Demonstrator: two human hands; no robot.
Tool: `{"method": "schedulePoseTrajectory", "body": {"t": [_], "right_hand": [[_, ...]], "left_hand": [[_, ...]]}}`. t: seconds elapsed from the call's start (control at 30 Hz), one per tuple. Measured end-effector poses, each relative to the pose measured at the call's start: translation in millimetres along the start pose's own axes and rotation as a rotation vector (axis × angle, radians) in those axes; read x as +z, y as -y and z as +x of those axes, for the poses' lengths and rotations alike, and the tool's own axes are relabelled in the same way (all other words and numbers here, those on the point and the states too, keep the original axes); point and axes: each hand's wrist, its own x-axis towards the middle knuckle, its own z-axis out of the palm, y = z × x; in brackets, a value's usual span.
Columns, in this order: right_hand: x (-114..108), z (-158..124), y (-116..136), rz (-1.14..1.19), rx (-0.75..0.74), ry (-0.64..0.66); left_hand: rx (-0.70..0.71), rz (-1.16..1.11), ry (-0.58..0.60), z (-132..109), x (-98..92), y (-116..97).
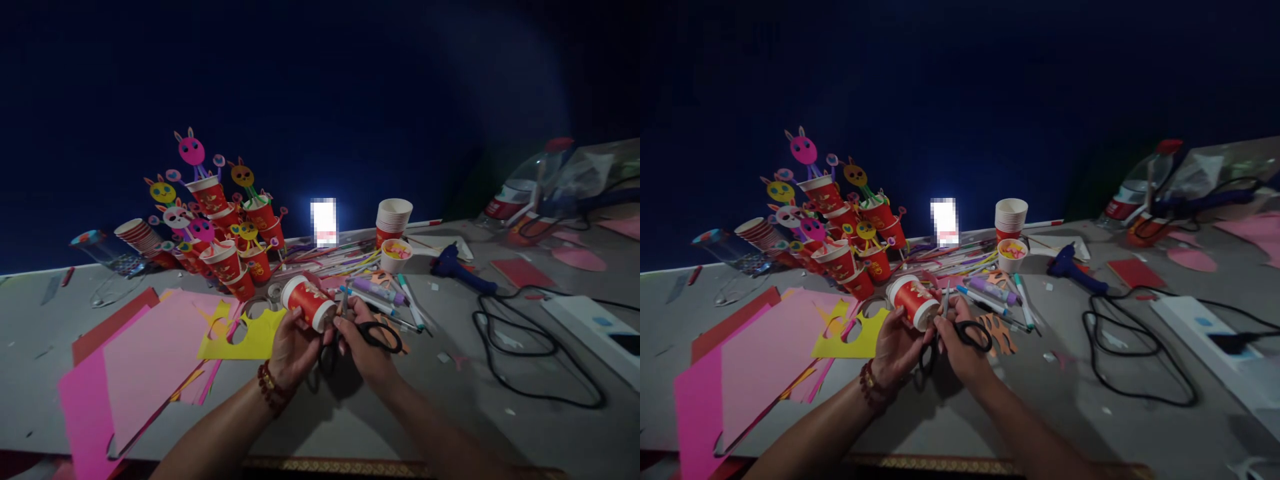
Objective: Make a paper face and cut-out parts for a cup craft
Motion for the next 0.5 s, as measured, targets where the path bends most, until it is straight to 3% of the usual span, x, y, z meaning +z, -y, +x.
{"method": "schedulePoseTrajectory", "body": {"t": [0.2, 0.5], "right_hand": [[-1, 0, 1, 0.004, -0.002, -0.005], [15, -2, 1, 0.363, 0.216, -0.143]], "left_hand": [[0.007, 0.012, -0.016, -2, 4.2, 2], [-0.033, 0.018, 0.109, -2, -3.2, 1]]}}
